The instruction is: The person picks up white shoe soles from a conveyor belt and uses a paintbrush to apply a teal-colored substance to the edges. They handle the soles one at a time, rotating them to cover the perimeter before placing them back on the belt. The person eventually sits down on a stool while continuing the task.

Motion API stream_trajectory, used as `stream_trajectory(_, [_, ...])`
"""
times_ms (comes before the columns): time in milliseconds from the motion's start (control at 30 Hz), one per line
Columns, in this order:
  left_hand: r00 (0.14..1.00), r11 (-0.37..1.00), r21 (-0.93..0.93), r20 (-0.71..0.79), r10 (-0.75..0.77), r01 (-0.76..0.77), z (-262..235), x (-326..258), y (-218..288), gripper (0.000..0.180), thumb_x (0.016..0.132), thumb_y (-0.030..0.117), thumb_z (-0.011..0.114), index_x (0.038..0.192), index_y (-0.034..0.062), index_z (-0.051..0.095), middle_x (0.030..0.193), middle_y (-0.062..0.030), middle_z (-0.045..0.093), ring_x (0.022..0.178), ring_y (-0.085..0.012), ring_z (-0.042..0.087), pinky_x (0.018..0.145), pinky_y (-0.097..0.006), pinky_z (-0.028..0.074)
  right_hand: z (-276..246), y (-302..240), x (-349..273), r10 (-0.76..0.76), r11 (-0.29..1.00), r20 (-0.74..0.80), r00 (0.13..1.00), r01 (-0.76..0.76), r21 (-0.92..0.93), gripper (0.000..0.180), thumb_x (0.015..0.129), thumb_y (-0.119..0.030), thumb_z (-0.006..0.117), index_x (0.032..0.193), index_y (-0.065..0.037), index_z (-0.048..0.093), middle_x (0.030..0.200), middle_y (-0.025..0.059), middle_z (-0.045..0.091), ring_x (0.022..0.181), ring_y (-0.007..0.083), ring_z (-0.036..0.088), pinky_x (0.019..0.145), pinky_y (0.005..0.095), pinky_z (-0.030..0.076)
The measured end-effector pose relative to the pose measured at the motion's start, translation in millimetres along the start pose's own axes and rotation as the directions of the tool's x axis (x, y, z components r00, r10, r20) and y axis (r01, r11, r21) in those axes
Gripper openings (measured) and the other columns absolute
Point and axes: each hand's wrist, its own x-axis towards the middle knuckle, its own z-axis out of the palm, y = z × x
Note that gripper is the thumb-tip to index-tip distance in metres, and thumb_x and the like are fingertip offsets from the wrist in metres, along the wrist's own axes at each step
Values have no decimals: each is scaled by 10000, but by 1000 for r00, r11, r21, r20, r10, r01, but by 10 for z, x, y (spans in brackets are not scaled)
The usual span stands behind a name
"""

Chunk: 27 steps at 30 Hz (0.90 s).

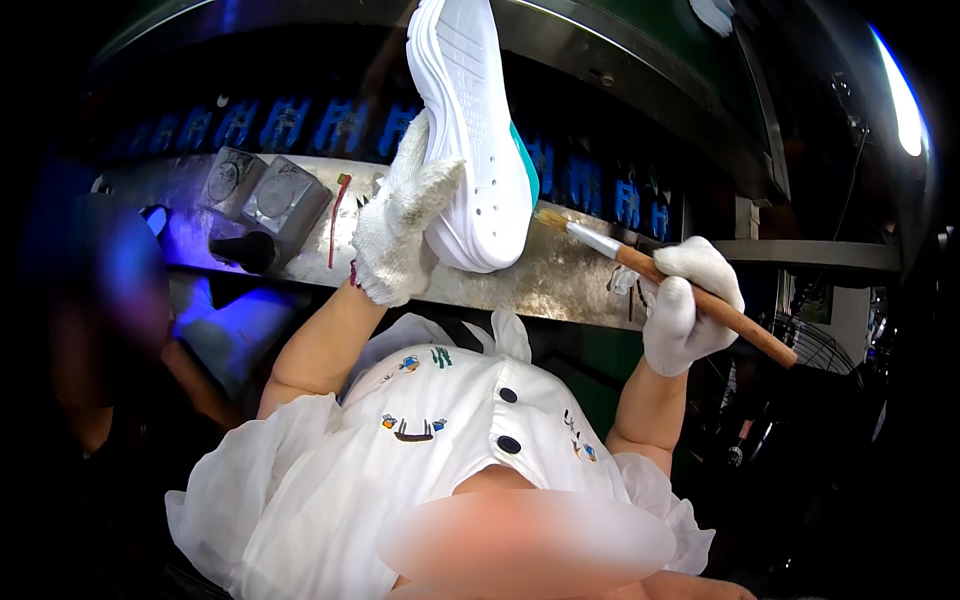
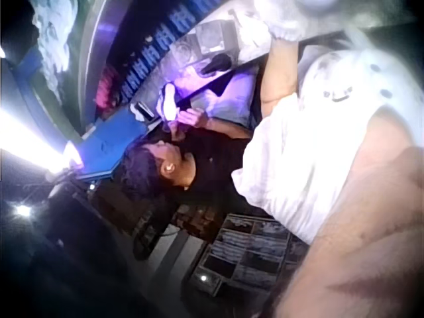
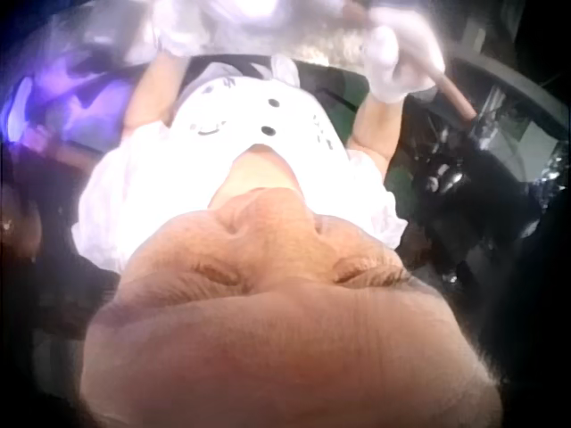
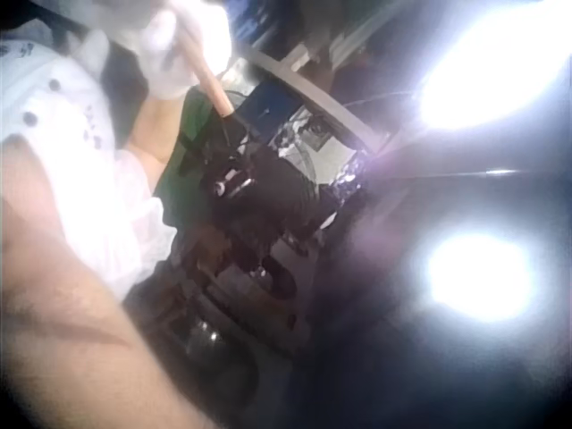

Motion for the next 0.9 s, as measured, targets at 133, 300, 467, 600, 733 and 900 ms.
stream_trajectory(133, [958,820,-524,270,-95,229,-195,110,75,751,827,479,532,1358,18,270,1235,-189,460,1066,-297,541,841,-410,511,-28,40,-117,-36,995,-274,961,58,75,228,854,-166,552,888,60,545,655,72,501,517,93,425,443,200,330])
stream_trajectory(300, [925,718,-637,379,-25,280,-15,134,394,827,821,593,474,1321,-38,286,1126,-233,467,876,-275,562,625,-296,541,-105,341,-257,-344,860,-367,864,134,-492,256,920,-209,449,980,37,488,746,76,492,581,119,468,497,189,395])
stream_trajectory(467, [853,512,-741,521,32,434,10,162,348,875,798,647,472,1308,-38,280,1072,-187,461,798,-206,532,541,-237,499,54,179,-346,105,979,-437,893,-14,206,290,926,-208,432,1069,44,461,843,122,515,663,117,504,559,187,458])
stream_trajectory(600, [885,562,-730,466,-8,389,17,178,347,877,801,652,464,1298,-46,277,1063,-172,465,802,-191,538,532,-212,499,118,125,-377,181,965,-392,902,-87,247,278,902,-211,452,1011,40,496,838,95,510,681,114,516,615,190,466])
stream_trajectory(733, [906,631,-675,409,-111,383,24,180,389,864,805,645,459,1330,-14,269,1040,-209,474,780,-260,551,582,-296,508,72,139,-444,247,946,-376,893,-139,292,277,905,-220,460,1029,25,493,852,87,494,682,111,505,634,194,460])
stream_trajectory(900, [806,806,-458,591,-40,376,-50,953,1038,777,829,600,441,1363,62,273,1156,-210,463,893,-290,570,676,-362,525,-22,205,-543,348,928,-381,856,-259,267,251,880,-191,471,1003,24,510,866,92,501,727,119,532,598,185,476])
